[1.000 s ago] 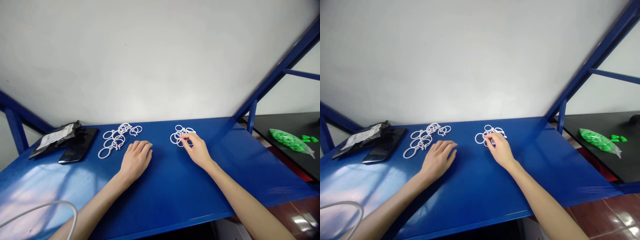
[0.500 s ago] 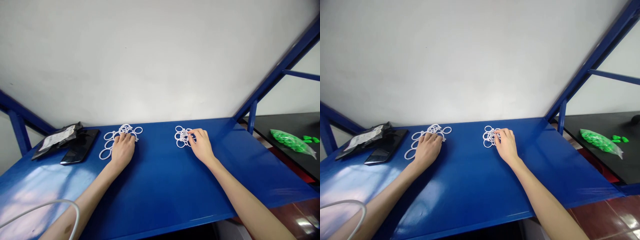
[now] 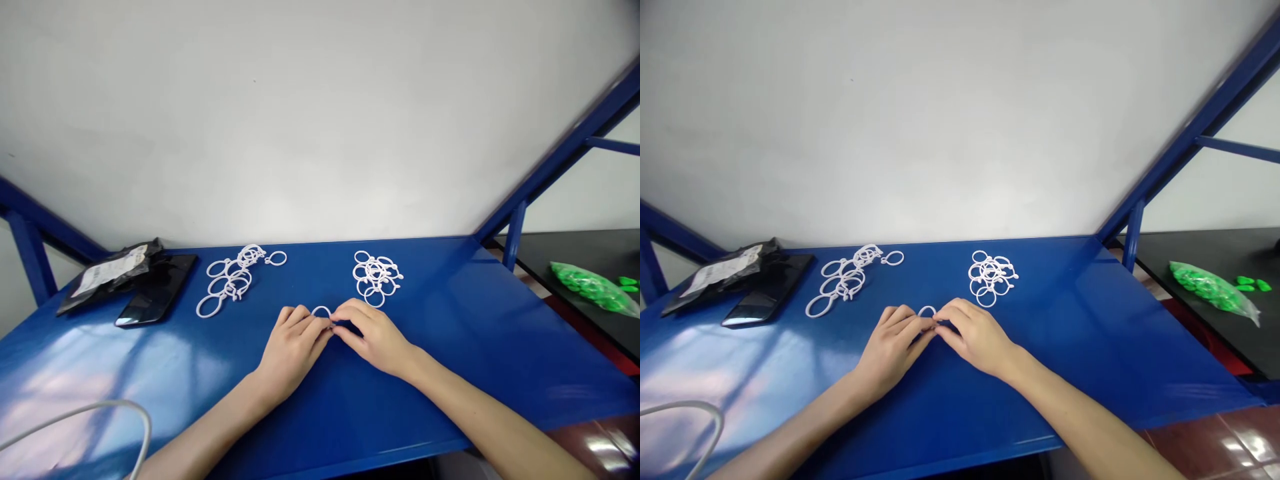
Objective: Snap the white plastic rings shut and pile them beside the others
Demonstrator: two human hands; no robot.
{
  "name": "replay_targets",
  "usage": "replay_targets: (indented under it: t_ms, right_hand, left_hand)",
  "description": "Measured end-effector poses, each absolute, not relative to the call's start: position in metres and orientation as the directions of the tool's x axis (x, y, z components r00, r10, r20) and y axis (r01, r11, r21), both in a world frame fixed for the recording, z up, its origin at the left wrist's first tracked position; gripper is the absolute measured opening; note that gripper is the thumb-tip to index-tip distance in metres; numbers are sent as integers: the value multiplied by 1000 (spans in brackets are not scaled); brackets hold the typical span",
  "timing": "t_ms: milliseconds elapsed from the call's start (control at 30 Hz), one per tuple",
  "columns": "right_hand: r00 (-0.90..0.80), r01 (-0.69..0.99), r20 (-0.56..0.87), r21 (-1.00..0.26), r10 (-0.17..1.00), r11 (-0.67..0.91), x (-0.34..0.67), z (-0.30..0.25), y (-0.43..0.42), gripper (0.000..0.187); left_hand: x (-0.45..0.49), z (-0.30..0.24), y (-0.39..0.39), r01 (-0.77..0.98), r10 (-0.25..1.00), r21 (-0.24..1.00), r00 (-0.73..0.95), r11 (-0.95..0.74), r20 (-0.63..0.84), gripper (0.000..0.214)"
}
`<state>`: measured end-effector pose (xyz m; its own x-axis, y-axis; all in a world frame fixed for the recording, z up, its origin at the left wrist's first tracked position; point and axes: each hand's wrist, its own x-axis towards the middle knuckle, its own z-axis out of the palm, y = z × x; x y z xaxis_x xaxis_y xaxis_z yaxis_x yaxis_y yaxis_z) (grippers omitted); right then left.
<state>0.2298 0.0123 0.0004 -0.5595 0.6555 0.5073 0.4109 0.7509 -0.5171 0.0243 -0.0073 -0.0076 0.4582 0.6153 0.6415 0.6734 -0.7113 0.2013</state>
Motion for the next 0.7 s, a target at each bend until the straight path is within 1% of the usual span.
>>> replay_targets:
  t_ms: [133,233,300,400,500,700]
  right_hand:
    - [-567,378,474,-576,673,724,231,3,12,16]
    - [-568,363,499,-562,655,743,230,5,11,16]
    - [-553,361,526,-548,646,755,229,6,11,15]
    - [-521,354,556,-550,648,757,230,7,12,15]
    - [-501,355,561,-561,659,748,232,7,13,16]
    - [-509,361,546,-567,666,740,232,8,13,16]
  left_hand:
    - [19,-9,-7,630,644,319,390,-708,658,9]
    - [16,-8,-6,602,660,367,382,-709,647,11]
    - [14,-6,-6,597,669,379,393,-707,630,10]
    - [11,-3,-5,600,665,355,434,-716,608,6]
    - [7,-1,-3,570,625,315,501,-759,599,6]
    - [7,0,-3,532,521,180,609,-827,598,6]
